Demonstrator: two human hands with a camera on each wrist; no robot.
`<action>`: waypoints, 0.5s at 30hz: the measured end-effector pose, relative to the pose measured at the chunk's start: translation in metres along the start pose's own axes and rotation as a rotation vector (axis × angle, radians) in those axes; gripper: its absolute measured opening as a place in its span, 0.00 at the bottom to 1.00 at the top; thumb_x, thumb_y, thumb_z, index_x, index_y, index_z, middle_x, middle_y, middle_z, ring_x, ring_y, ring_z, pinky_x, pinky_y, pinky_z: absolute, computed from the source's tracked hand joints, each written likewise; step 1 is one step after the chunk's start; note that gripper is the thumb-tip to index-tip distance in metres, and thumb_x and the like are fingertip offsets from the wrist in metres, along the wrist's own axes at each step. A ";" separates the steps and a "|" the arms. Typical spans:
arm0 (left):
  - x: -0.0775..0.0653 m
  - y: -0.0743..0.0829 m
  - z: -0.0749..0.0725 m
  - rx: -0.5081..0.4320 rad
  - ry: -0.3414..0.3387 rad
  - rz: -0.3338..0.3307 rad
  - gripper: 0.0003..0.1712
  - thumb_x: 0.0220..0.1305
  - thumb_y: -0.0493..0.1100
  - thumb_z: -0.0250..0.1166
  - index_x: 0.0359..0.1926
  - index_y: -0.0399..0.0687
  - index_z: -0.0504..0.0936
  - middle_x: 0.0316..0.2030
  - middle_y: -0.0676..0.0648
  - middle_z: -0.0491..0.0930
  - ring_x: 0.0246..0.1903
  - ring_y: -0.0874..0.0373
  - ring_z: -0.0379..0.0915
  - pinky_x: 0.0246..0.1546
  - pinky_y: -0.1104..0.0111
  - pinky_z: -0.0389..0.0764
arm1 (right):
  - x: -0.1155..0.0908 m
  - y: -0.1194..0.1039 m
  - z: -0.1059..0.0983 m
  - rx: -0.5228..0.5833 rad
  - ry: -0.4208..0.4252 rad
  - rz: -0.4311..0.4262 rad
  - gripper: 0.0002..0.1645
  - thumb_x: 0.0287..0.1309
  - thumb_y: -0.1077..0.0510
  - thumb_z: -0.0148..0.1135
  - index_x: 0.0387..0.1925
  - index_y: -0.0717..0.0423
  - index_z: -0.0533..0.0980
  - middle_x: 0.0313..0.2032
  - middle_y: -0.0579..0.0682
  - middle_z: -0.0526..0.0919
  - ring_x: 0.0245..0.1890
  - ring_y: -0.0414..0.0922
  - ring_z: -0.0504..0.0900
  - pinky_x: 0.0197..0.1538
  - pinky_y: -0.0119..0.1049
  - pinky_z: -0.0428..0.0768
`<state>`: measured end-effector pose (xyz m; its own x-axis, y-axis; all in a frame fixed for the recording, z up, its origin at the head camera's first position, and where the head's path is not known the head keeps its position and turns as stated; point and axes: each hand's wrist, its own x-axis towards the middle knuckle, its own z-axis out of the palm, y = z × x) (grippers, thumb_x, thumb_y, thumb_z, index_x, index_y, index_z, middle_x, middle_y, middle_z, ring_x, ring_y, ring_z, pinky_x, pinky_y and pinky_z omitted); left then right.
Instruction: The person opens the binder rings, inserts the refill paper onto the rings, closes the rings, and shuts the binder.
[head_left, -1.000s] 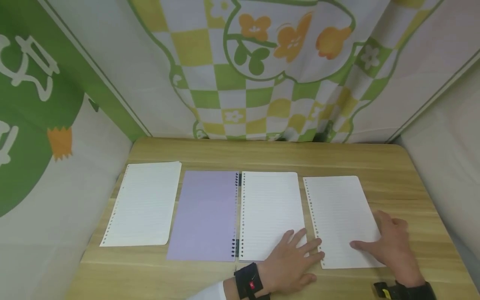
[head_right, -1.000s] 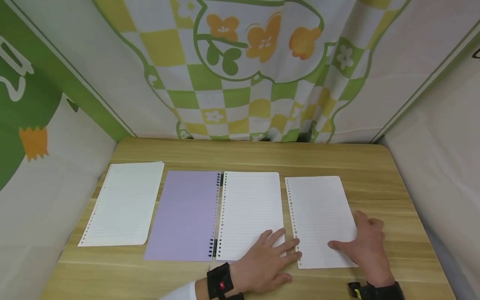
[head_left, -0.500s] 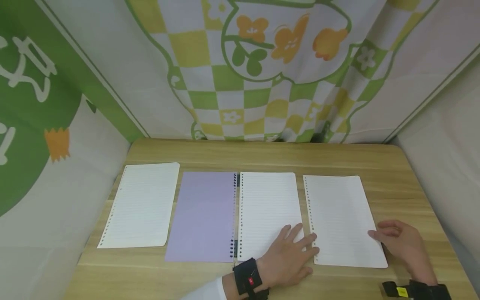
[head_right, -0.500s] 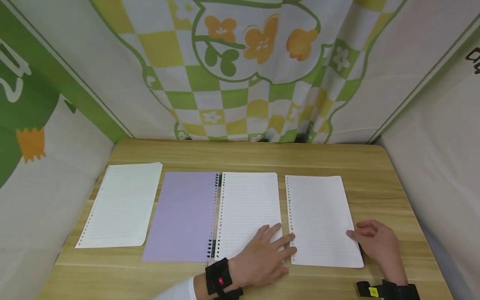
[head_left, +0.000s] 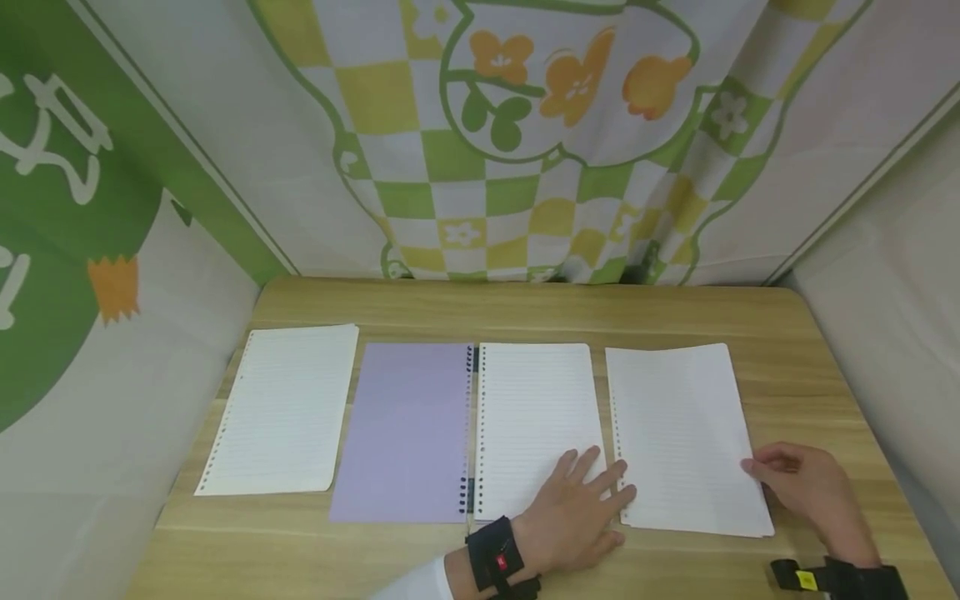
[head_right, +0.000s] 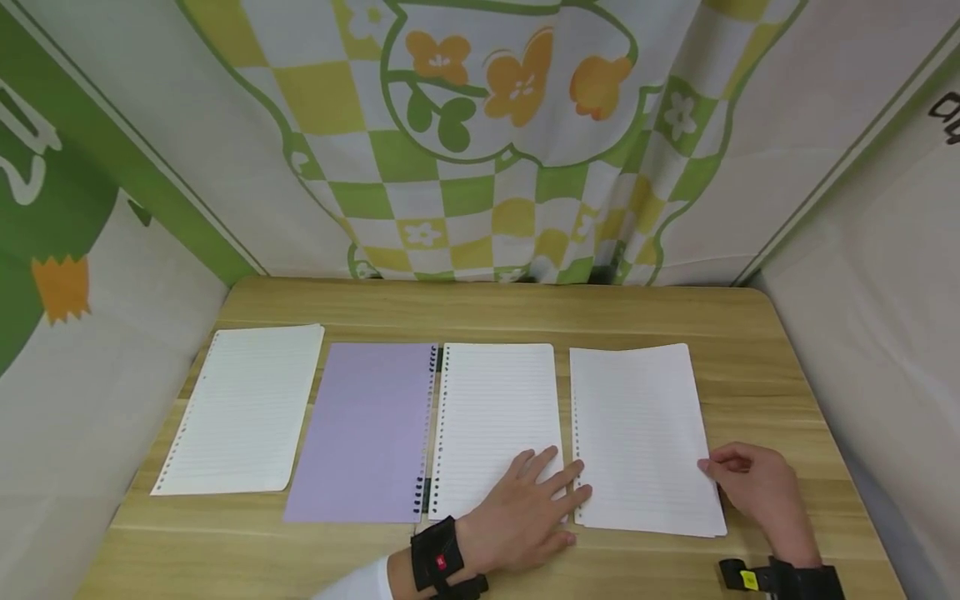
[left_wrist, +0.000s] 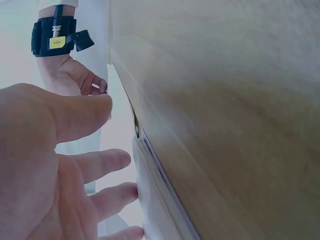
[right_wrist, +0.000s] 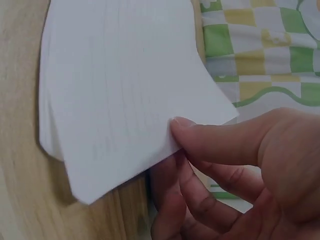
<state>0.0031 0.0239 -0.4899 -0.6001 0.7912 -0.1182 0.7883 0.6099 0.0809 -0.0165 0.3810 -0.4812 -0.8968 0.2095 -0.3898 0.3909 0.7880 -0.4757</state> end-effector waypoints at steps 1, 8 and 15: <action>0.000 0.000 0.000 -0.003 -0.001 0.001 0.34 0.79 0.69 0.53 0.79 0.69 0.69 0.82 0.55 0.62 0.80 0.46 0.57 0.76 0.52 0.66 | 0.001 0.001 0.000 0.001 -0.002 0.000 0.30 0.70 0.43 0.69 0.51 0.70 0.83 0.45 0.66 0.89 0.45 0.60 0.86 0.36 0.37 0.79; -0.001 -0.004 -0.002 -0.087 0.003 -0.004 0.34 0.81 0.67 0.51 0.79 0.64 0.68 0.82 0.53 0.62 0.81 0.45 0.54 0.76 0.51 0.65 | 0.006 0.015 -0.003 0.157 -0.116 0.074 0.39 0.73 0.38 0.65 0.62 0.71 0.77 0.55 0.69 0.86 0.46 0.50 0.86 0.38 0.34 0.83; -0.005 -0.020 -0.004 -0.370 0.072 -0.055 0.32 0.83 0.61 0.52 0.80 0.57 0.67 0.79 0.53 0.66 0.78 0.46 0.58 0.73 0.50 0.66 | 0.004 0.018 -0.003 0.313 -0.181 0.123 0.44 0.71 0.36 0.67 0.66 0.71 0.74 0.56 0.60 0.87 0.46 0.37 0.82 0.44 0.29 0.84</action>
<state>-0.0100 0.0079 -0.4873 -0.6586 0.7498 -0.0634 0.6599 0.6160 0.4301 -0.0141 0.3979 -0.4888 -0.7989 0.1633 -0.5789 0.5629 0.5423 -0.6238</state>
